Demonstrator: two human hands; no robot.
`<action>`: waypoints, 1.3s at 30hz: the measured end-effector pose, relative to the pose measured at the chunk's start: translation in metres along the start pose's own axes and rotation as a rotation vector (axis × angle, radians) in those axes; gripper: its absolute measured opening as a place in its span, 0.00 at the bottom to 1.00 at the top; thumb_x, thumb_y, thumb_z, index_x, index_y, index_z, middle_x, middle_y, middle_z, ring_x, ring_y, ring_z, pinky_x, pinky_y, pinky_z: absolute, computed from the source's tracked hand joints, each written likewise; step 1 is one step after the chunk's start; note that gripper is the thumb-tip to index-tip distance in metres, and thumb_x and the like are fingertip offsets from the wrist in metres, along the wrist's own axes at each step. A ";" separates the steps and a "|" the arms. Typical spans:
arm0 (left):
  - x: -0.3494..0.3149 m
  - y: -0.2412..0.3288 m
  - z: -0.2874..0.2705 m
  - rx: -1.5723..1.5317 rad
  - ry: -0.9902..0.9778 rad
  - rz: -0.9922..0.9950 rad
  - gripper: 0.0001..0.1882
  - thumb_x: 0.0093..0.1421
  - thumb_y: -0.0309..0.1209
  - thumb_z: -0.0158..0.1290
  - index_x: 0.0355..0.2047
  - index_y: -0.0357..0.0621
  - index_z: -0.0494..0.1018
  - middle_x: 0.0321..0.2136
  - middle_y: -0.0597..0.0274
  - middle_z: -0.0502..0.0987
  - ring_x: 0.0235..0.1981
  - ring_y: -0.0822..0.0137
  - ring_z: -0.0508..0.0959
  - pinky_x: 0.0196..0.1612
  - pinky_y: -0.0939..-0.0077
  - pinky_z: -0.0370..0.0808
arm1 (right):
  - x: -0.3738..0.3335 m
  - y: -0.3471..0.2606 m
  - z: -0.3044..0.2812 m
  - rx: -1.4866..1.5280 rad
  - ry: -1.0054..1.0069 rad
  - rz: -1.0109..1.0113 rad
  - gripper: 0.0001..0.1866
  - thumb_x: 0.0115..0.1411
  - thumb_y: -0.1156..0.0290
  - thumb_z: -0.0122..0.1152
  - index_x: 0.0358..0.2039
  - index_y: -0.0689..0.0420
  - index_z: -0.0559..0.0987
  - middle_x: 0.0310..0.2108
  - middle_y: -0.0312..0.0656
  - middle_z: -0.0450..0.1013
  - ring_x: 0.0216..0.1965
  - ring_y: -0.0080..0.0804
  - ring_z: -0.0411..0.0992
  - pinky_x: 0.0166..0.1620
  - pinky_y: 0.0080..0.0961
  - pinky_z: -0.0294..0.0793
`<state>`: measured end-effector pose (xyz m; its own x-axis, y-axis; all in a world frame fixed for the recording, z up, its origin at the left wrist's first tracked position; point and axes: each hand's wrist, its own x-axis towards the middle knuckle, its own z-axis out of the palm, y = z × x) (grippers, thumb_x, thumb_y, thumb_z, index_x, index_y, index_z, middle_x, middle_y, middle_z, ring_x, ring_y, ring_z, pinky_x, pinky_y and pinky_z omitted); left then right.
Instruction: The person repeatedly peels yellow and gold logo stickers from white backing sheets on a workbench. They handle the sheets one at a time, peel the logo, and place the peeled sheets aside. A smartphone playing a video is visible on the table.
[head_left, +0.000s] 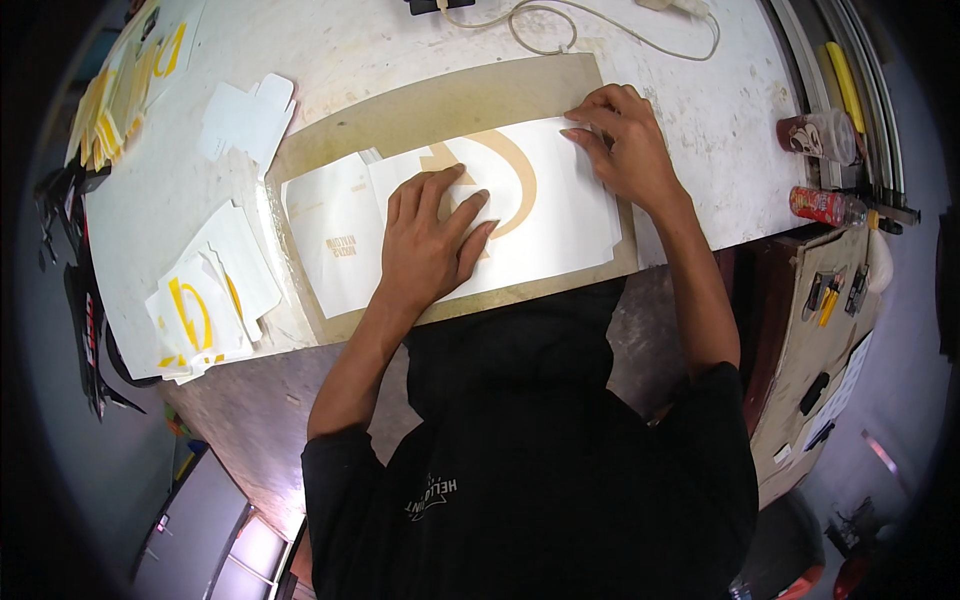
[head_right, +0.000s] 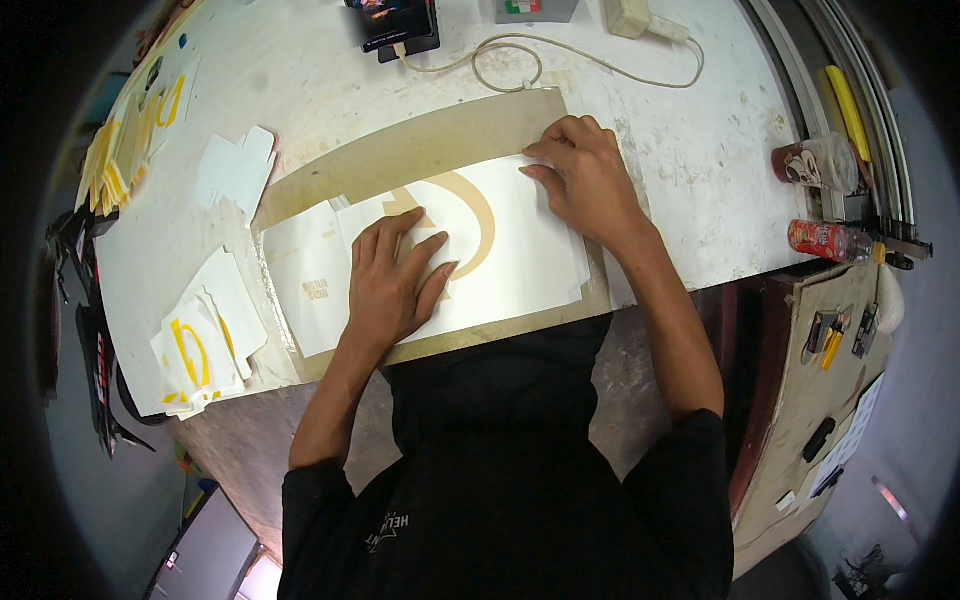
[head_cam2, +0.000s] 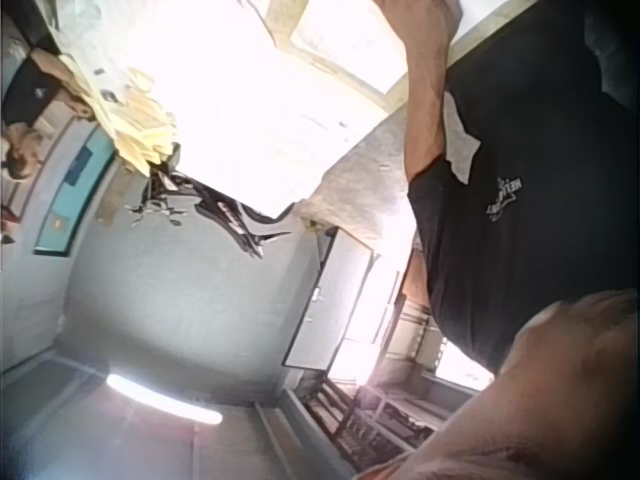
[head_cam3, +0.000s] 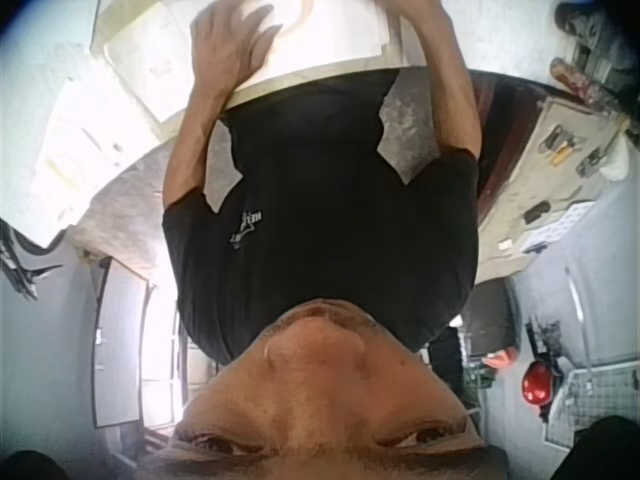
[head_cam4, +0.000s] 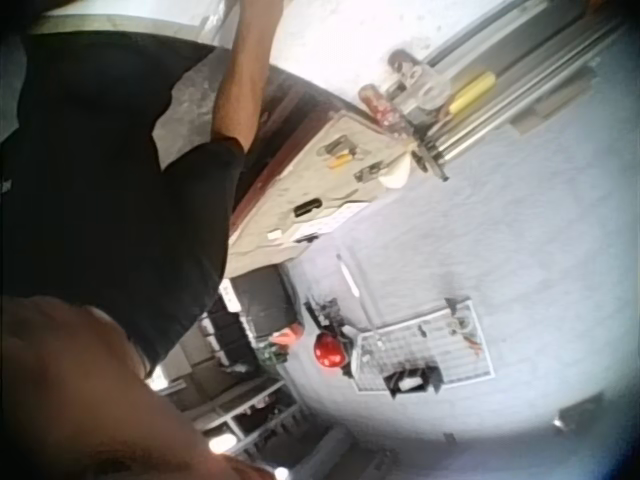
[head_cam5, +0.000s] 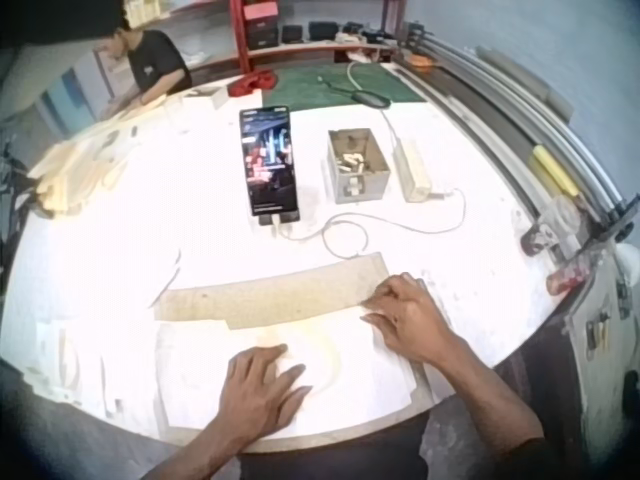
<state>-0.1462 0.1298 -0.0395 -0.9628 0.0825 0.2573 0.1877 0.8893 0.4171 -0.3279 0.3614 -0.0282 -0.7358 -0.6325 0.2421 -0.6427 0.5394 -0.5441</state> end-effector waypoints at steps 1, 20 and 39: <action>0.000 0.000 0.000 0.010 0.004 0.007 0.18 0.59 0.36 0.66 0.47 0.45 0.83 0.57 0.49 0.74 0.59 0.48 0.71 0.61 0.51 0.66 | 0.001 -0.001 0.000 0.056 0.006 0.027 0.09 0.57 0.73 0.74 0.38 0.59 0.86 0.34 0.38 0.79 0.39 0.32 0.74 0.46 0.32 0.71; 0.012 0.002 -0.007 -0.232 -0.071 -0.102 0.23 0.54 0.27 0.68 0.51 0.38 0.79 0.44 0.56 0.77 0.43 0.57 0.76 0.50 0.64 0.71 | -0.082 -0.102 0.015 0.331 0.221 0.158 0.14 0.63 0.77 0.67 0.48 0.69 0.83 0.40 0.50 0.76 0.29 0.35 0.72 0.33 0.27 0.73; 0.028 0.006 0.001 -0.438 0.093 -0.352 0.09 0.59 0.24 0.65 0.40 0.44 0.84 0.24 0.66 0.77 0.28 0.66 0.73 0.40 0.69 0.66 | -0.063 -0.084 0.044 0.211 0.111 0.000 0.19 0.56 0.79 0.68 0.49 0.65 0.82 0.52 0.47 0.76 0.43 0.43 0.73 0.46 0.38 0.71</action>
<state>-0.1719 0.1376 -0.0309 -0.9644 -0.2428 0.1044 -0.0596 0.5846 0.8092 -0.2187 0.3317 -0.0330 -0.7621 -0.5612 0.3229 -0.5927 0.4037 -0.6970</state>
